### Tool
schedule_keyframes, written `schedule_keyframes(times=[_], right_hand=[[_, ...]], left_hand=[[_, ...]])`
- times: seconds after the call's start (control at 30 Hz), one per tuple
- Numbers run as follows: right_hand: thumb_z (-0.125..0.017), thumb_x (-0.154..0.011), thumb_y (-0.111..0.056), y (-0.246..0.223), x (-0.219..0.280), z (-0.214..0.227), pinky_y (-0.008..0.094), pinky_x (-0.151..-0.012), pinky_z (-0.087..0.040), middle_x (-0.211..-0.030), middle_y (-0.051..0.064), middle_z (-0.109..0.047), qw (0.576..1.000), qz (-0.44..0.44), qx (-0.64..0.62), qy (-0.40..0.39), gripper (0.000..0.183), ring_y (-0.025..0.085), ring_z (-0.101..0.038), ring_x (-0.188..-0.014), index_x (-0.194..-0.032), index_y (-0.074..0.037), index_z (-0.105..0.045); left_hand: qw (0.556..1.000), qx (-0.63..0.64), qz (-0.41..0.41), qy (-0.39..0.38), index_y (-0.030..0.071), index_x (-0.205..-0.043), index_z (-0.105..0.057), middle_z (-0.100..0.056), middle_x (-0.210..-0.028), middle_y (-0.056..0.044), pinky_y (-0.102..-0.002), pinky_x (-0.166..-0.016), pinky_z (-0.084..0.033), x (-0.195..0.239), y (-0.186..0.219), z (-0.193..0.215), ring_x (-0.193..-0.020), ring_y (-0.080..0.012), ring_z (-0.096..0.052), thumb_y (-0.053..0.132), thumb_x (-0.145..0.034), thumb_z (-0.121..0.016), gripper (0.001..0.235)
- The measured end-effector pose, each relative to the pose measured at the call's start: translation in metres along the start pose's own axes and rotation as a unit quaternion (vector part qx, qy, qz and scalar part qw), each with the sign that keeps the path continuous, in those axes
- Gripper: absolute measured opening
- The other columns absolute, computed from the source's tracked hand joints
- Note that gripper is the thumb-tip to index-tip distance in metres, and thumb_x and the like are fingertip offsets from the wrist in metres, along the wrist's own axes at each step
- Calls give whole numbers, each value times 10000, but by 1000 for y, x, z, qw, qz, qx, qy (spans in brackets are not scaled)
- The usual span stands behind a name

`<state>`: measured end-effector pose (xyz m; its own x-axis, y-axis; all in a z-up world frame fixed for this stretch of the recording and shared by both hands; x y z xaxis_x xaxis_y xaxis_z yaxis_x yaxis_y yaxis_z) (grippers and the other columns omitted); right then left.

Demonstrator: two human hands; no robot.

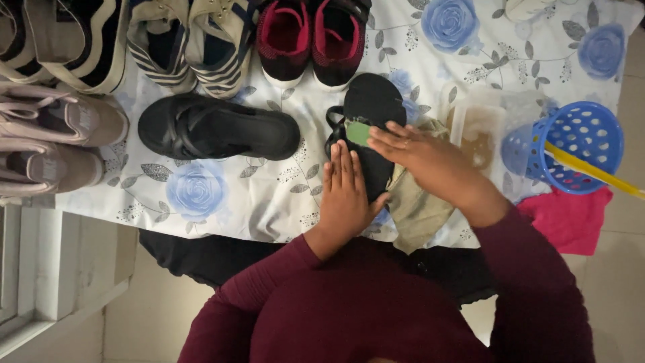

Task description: The person scrubs a black sandal with a green brush and wipes it with a cloth. They repeatedly dip the brush into a container of liquid and continue scrubbing and wiping the sandal throughout the clip.

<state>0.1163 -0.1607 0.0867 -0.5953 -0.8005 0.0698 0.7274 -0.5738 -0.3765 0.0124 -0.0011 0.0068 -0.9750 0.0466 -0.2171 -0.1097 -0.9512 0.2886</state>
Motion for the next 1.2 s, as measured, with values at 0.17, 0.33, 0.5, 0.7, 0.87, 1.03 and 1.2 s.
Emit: schedule_keyframes(times=[0.17,0.33,0.5,0.7,0.87,1.03,1.2], right_hand=[[-473,-1019,-48,34,22,-4,363,-1255,-238,-1683,-77,-360,999,-31,8,-1,630,229,-334,-1528,-1626,-196,-393],[-566,-947,-15,26,20,-27,400,-1196,-383,-1678,-44,-373,982,0,187,28,807,245,-443,-1471,-1670,-259,-305],[-493,-920,37,18,47,2,450,-1221,-333,-1627,-55,-462,996,-64,57,0,700,270,-415,-1493,-1563,-238,-496],[-567,-960,2,27,26,-37,434,-1219,-355,-1683,-20,-373,986,-20,153,69,714,279,-439,-1470,-1629,-182,-400],[-512,-993,-22,24,49,-14,425,-1257,-220,-1664,-5,-393,992,-37,-103,67,605,303,-363,-1507,-1586,-115,-434],[-518,-1000,-62,45,38,-36,441,-1239,-304,-1652,-43,-425,993,-55,99,41,603,289,-403,-1497,-1581,-210,-458],[-481,-1022,-26,23,41,-18,399,-1251,-251,-1659,-2,-415,995,5,-63,79,596,291,-396,-1493,-1610,-59,-392]], left_hand=[[999,31,-8,-1,-118,-1532,-346,-240,-1633,-335,-527,-1249,-82,-2,-2,2,-1549,-443,-210,700,-843,-628,1106],[1000,17,-8,2,-108,-1538,-348,-236,-1641,-321,-520,-1251,-72,-1,-1,3,-1554,-430,-202,687,-847,-640,1093],[1000,26,-9,7,-99,-1531,-373,-249,-1639,-312,-508,-1249,-95,-1,-2,4,-1552,-419,-216,695,-846,-647,1084],[1000,25,-9,10,-111,-1528,-363,-259,-1629,-328,-513,-1247,-100,0,0,3,-1546,-434,-223,686,-846,-650,1088],[999,39,-13,9,-115,-1527,-358,-257,-1629,-327,-524,-1240,-136,-1,-1,3,-1537,-442,-238,694,-829,-651,1108],[1000,24,-15,-3,-119,-1525,-357,-244,-1633,-329,-532,-1239,-131,0,0,3,-1541,-442,-224,707,-842,-629,1105],[1000,10,-10,-11,-113,-1535,-341,-237,-1634,-330,-524,-1240,-126,-1,0,4,-1540,-438,-225,685,-822,-675,1121]])
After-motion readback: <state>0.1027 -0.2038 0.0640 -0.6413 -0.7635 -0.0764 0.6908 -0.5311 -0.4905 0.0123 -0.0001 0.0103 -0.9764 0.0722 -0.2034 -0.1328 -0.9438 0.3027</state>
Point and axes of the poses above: each hand's wrist, its own x-axis away from the middle knuckle, its own z-axis out of the back of the hand, y = z × x, the point moved 1 cm from there along -x, towards the middle knuckle
